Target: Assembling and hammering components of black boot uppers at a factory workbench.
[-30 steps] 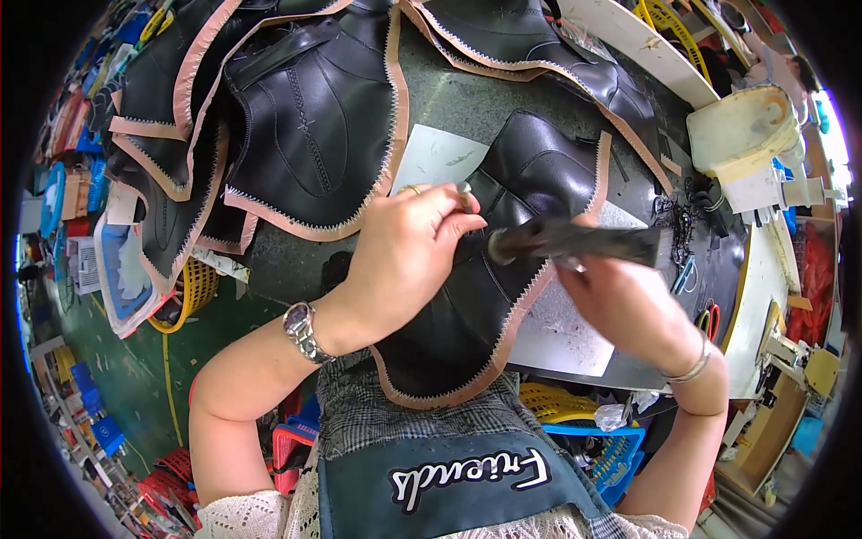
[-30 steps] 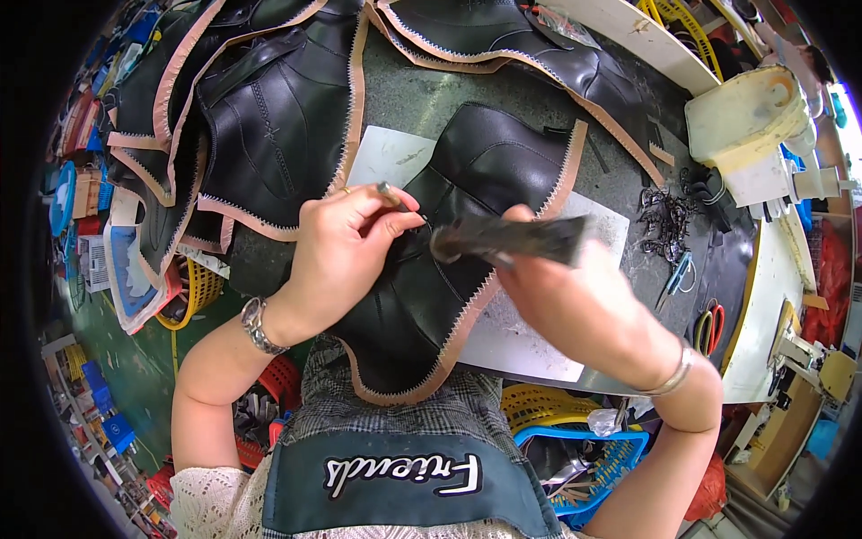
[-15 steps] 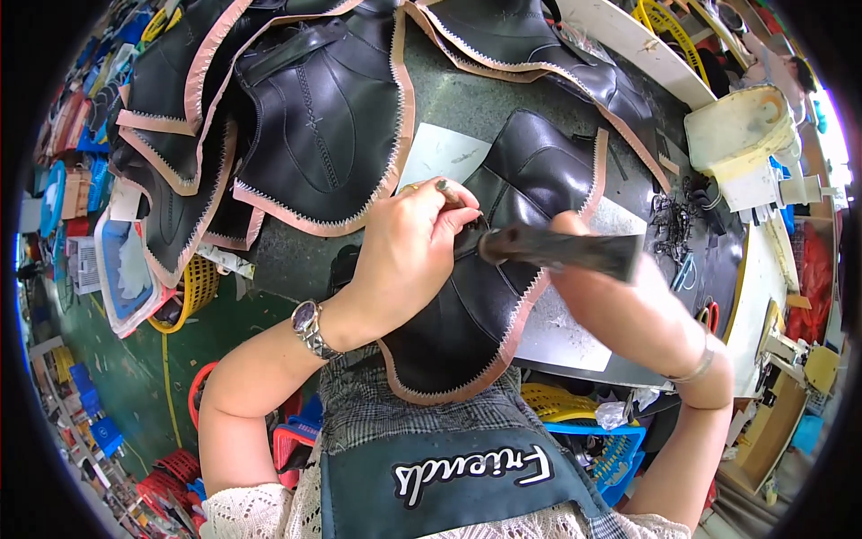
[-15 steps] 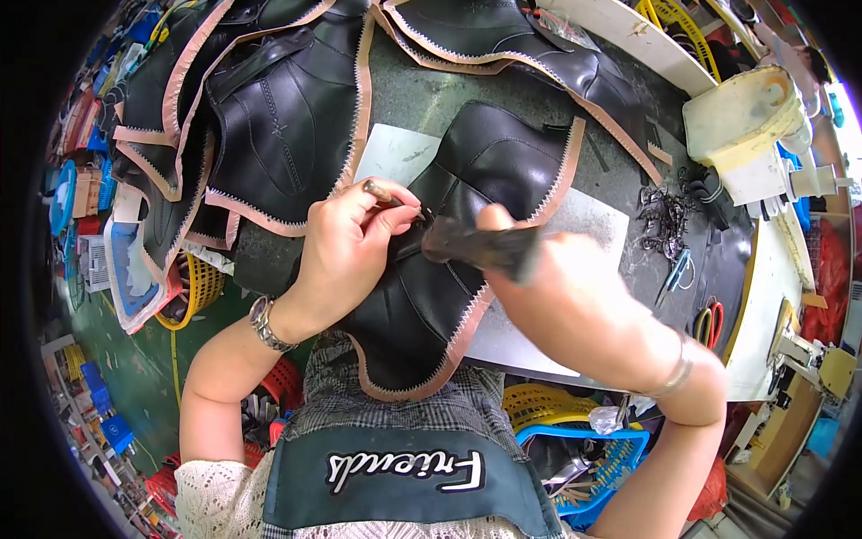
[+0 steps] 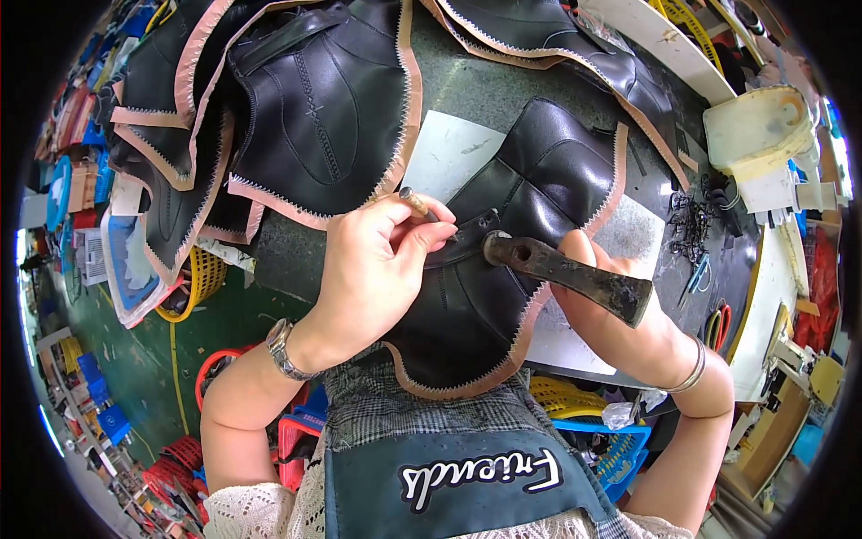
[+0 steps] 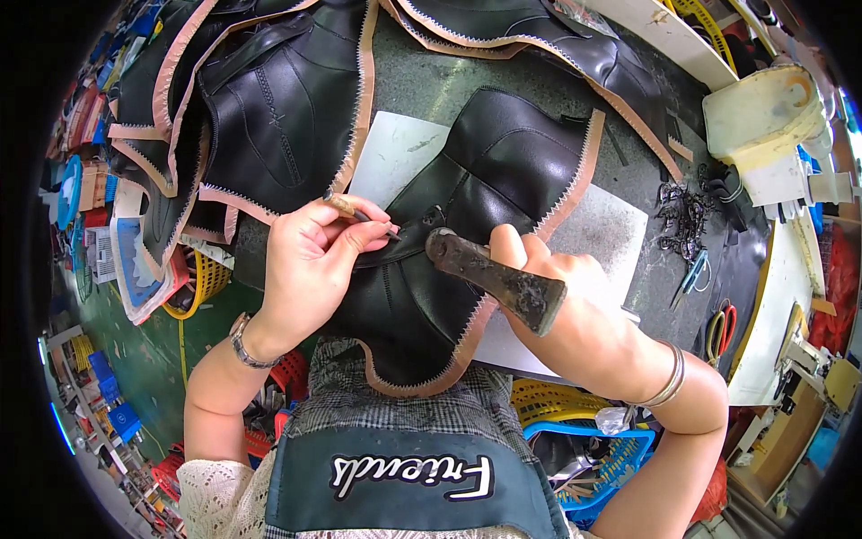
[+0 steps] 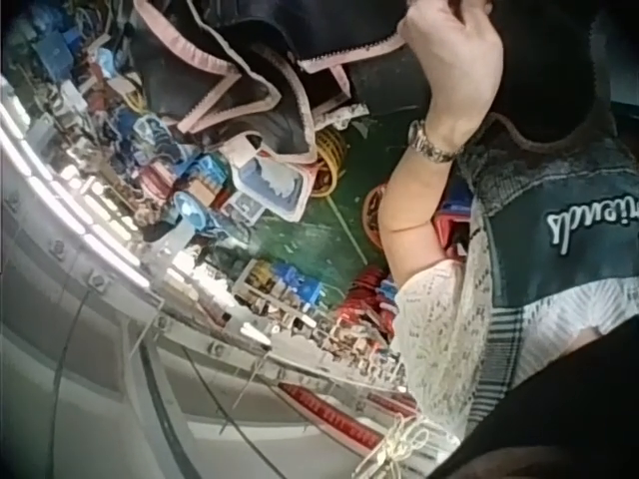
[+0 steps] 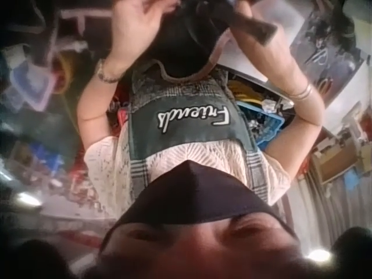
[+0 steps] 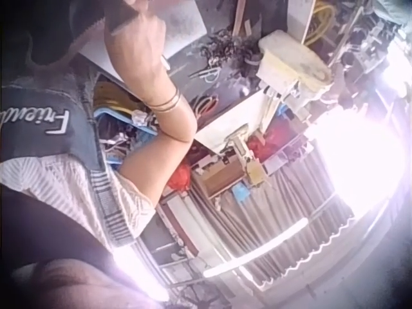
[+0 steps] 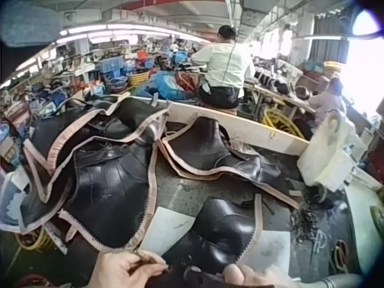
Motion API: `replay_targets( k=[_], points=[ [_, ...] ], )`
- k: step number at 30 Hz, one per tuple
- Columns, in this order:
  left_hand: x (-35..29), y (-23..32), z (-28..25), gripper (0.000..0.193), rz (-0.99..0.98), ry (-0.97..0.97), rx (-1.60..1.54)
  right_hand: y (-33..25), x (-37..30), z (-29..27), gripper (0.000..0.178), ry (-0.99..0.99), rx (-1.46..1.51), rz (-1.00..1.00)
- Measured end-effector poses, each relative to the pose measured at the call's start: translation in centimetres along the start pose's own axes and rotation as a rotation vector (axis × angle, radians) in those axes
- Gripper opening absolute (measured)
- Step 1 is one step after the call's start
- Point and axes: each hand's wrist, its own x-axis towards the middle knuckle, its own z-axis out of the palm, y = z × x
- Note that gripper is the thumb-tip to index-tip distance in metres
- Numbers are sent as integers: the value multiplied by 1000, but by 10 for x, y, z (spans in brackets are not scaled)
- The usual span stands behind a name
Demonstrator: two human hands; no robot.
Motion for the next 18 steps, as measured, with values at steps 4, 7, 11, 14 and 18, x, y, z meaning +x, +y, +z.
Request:
replay_targets(
  k=[4, 7, 11, 14, 18],
  points=[
    [0, -1, 0, 5, 23, -8, 25, 1, -1, -1, 20, 23, 22, -21],
    [1, 0, 0, 4, 14, -15, 31, 0, 0, 0, 20, 9, -5, -16],
    [3, 1, -1, 3, 158, -53, 197, 4, 0, 2, 20, 29, -10, -25],
    [3, 15, -2, 5, 309, -112, 402, 6, 1, -1, 19, 64, 3, -40],
    [5, 12, 5, 11, 490, -92, 456, 12, 5, -18, 17, 83, 94, -47]
  ],
)
